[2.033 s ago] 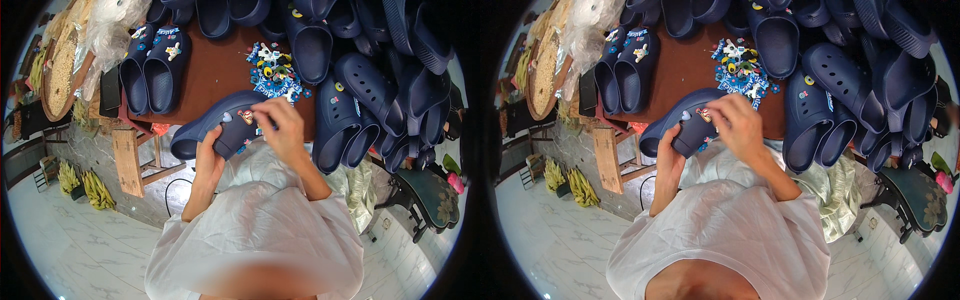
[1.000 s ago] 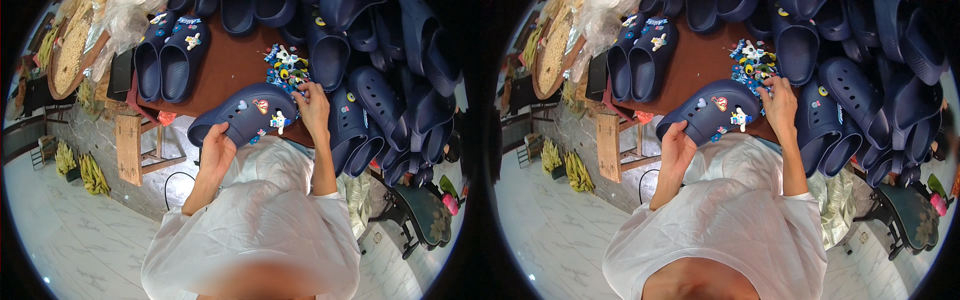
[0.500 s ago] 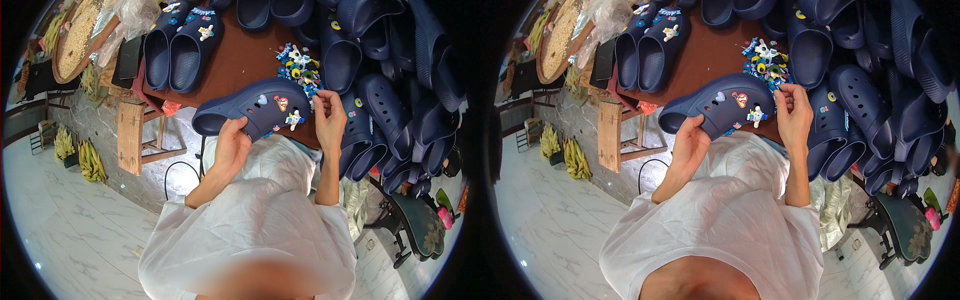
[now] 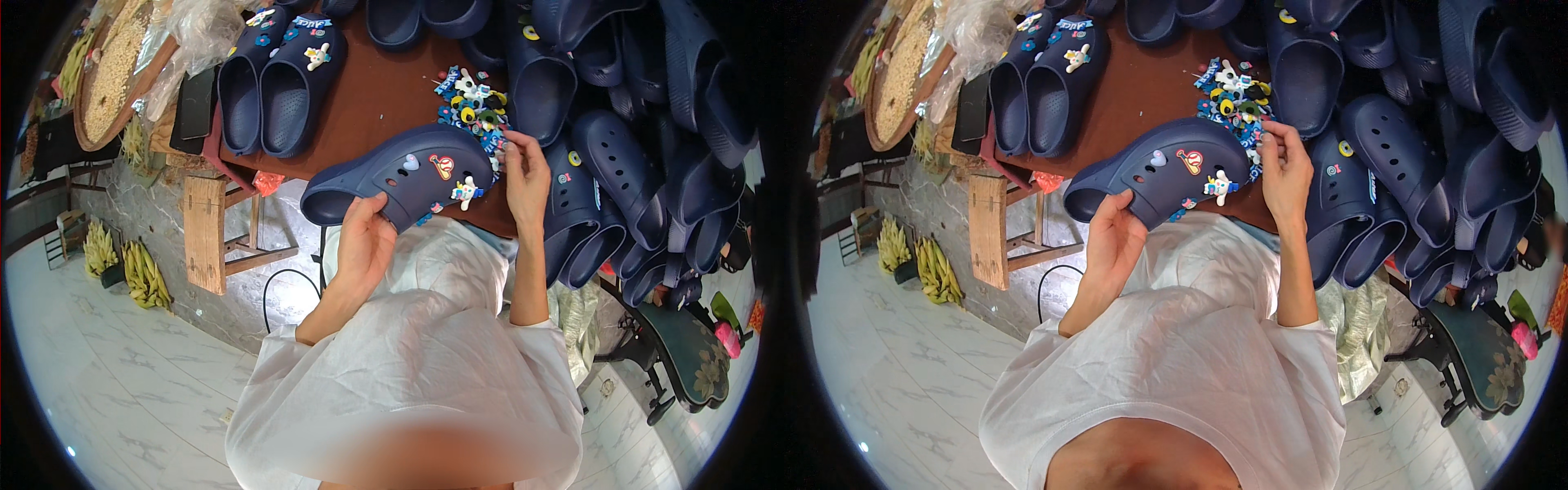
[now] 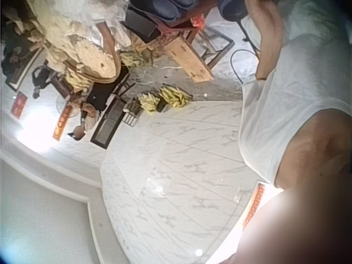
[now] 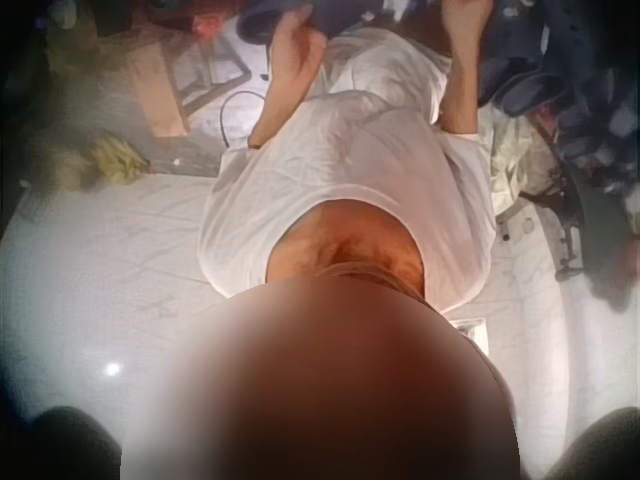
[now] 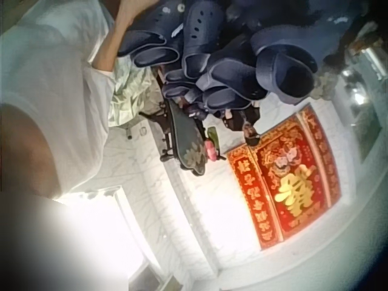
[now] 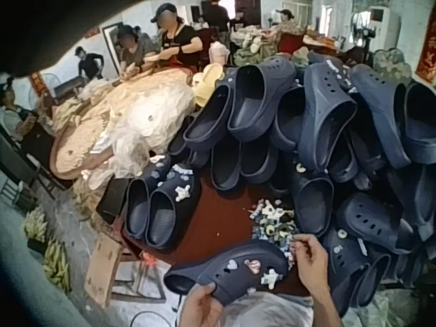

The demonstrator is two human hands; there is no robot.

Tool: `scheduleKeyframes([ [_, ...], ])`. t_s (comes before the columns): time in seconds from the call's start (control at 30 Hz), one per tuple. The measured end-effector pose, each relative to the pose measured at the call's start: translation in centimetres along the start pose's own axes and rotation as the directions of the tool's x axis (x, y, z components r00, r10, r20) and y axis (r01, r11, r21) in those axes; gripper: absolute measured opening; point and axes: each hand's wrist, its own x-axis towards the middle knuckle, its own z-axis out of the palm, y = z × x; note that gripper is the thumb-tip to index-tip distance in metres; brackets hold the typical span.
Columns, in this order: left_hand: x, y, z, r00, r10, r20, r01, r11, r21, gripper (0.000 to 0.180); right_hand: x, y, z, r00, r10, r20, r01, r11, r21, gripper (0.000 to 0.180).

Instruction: Attaching decorative charms into the holes of foam clogs.

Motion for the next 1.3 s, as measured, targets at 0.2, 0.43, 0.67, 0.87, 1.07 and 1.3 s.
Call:
scheduleKeyframes([
  [0.2,-0.5,0.0,0.6,0.999,0.023,0.04,-0.024,0.999,0.045,0.038,-3.8,-4.4,1.4,0.985,-0.134,0.107,0.117,0.981,0.155,0.014],
  [0.43,-1.2,-1.1,0.8,0.991,0.064,0.114,-0.083,0.982,0.171,0.035,-7.0,-6.7,5.4,0.957,-0.166,0.236,0.145,0.984,0.106,0.012],
  [0.67,-1.5,-2.1,0.3,0.979,0.136,0.154,-0.172,0.954,0.247,0.035,-7.5,-7.0,6.0,0.964,-0.192,0.185,0.197,0.98,-0.009,0.009],
  [0.87,-1.5,-2.5,0.2,0.971,0.174,0.166,-0.216,0.935,0.281,0.032,-7.9,-6.0,6.4,0.958,-0.237,0.162,0.242,0.97,-0.012,0.007],
  [1.07,-0.7,-2.5,-0.1,0.973,0.183,0.142,-0.216,0.94,0.264,0.027,-8.1,-5.3,6.9,0.944,-0.307,0.122,0.31,0.951,-0.013,0.008],
  [1.3,0.2,-2.0,-0.7,0.981,0.181,0.063,-0.191,0.944,0.27,0.025,-8.9,-5.1,6.2,0.905,-0.367,0.214,0.395,0.913,-0.103,0.022],
])
